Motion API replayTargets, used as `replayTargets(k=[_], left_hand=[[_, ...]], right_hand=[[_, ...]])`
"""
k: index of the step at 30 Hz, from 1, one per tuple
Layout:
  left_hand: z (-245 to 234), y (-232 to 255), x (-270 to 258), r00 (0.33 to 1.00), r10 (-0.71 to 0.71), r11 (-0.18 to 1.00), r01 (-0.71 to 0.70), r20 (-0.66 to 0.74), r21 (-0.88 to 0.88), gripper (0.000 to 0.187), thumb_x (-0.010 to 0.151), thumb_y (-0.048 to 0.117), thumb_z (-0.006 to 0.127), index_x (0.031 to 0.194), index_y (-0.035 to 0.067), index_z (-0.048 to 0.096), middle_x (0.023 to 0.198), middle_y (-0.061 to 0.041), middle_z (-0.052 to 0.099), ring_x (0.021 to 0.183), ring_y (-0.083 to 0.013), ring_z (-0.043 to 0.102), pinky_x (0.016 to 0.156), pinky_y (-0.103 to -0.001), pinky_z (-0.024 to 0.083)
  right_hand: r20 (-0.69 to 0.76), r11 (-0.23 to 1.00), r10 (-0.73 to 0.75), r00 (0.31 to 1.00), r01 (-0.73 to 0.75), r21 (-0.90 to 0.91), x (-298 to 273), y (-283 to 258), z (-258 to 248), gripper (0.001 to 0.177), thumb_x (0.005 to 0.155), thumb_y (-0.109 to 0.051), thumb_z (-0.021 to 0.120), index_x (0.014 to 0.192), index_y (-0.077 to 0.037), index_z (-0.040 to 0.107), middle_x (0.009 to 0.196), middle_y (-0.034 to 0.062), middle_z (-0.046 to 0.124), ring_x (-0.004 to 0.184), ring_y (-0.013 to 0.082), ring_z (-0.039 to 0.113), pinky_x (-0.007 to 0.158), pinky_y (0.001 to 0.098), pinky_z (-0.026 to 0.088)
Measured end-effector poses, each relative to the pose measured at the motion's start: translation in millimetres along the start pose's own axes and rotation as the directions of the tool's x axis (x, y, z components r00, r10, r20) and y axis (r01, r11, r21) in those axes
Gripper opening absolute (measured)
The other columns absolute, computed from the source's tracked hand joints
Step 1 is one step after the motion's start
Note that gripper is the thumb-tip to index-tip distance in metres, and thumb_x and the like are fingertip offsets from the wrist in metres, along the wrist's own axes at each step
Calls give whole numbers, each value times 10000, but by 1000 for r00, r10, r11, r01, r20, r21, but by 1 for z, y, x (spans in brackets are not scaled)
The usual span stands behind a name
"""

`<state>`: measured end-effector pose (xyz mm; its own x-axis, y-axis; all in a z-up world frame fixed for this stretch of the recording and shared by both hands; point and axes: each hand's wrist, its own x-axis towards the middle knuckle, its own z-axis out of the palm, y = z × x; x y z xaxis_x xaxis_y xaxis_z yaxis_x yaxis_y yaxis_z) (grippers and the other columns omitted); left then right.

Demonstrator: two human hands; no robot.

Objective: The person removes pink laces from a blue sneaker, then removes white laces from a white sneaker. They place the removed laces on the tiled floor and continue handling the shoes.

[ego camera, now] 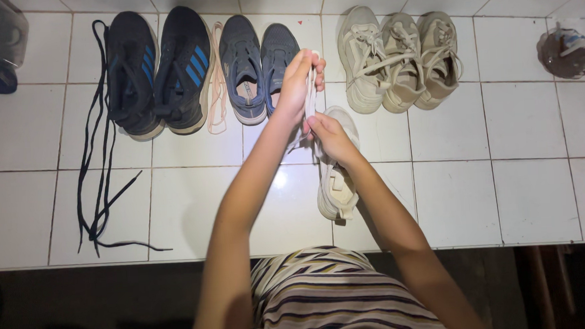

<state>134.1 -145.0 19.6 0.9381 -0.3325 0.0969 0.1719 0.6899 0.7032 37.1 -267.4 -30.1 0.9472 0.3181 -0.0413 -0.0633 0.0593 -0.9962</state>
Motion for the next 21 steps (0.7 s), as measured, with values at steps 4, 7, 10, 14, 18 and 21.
replayTargets(k=[4, 7, 10, 14, 18, 21], left_hand=[[-30, 5, 39, 996, -88, 902, 90, -25, 422, 238, 1067, 258, 499, 1099, 57, 624, 1033, -68, 697, 848, -132, 696, 729, -285, 579], [-35, 15, 57, 1000, 11, 690, -23, 21, 723, 226, 997, 258, 607, 1040, 65, 716, 997, -76, 766, 878, -171, 771, 746, -306, 593], [-31, 24, 72, 985, 167, 204, -82, 48, 975, 186, 891, 263, 718, 900, 92, 790, 834, -91, 785, 793, -251, 777, 706, -370, 580], [-32, 14, 99, 988, 148, -120, -21, 39, 993, 124, 831, 232, 744, 859, 129, 808, 802, -136, 744, 766, -352, 728, 677, -446, 549], [-60, -15, 129, 986, 76, -423, -102, 147, 901, 131, 884, 202, 726, 806, 109, 775, 774, -165, 731, 757, -331, 728, 821, -442, 534], [-84, -37, 144, 978, 70, -553, -124, 195, 824, 94, 841, 131, 719, 759, 139, 765, 709, -165, 725, 715, -301, 733, 1086, -463, 414]], right_hand=[[-115, 845, -234, 965, 143, -515, 13, -4, -10, 314, 1141, -241, 501, 936, -52, 645, 906, 56, 559, 802, 181, 566, 764, 327, 491], [-208, 820, -24, 978, -100, -563, 26, -19, -16, 280, 1074, -252, 484, 930, -41, 599, 805, 83, 688, 746, 237, 645, 712, 379, 513], [-124, 599, -136, 983, -18, -801, 44, -28, -12, 264, 1067, -218, 498, 942, 2, 575, 835, 181, 709, 801, 357, 668, 737, 464, 497], [-53, 309, -147, 988, -4, -951, 64, -23, -5, 228, 990, -185, 553, 899, 17, 605, 733, 235, 684, 759, 415, 657, 758, 525, 458], [-14, 198, -123, 992, 10, -980, 75, -12, -9, 163, 938, -140, 561, 908, 1, 637, 741, 216, 690, 775, 407, 665, 797, 509, 454], [2, 92, 131, 991, -10, -996, 80, -10, -12, 161, 892, -141, 555, 934, -15, 645, 786, 215, 696, 794, 383, 683, 837, 498, 463]])
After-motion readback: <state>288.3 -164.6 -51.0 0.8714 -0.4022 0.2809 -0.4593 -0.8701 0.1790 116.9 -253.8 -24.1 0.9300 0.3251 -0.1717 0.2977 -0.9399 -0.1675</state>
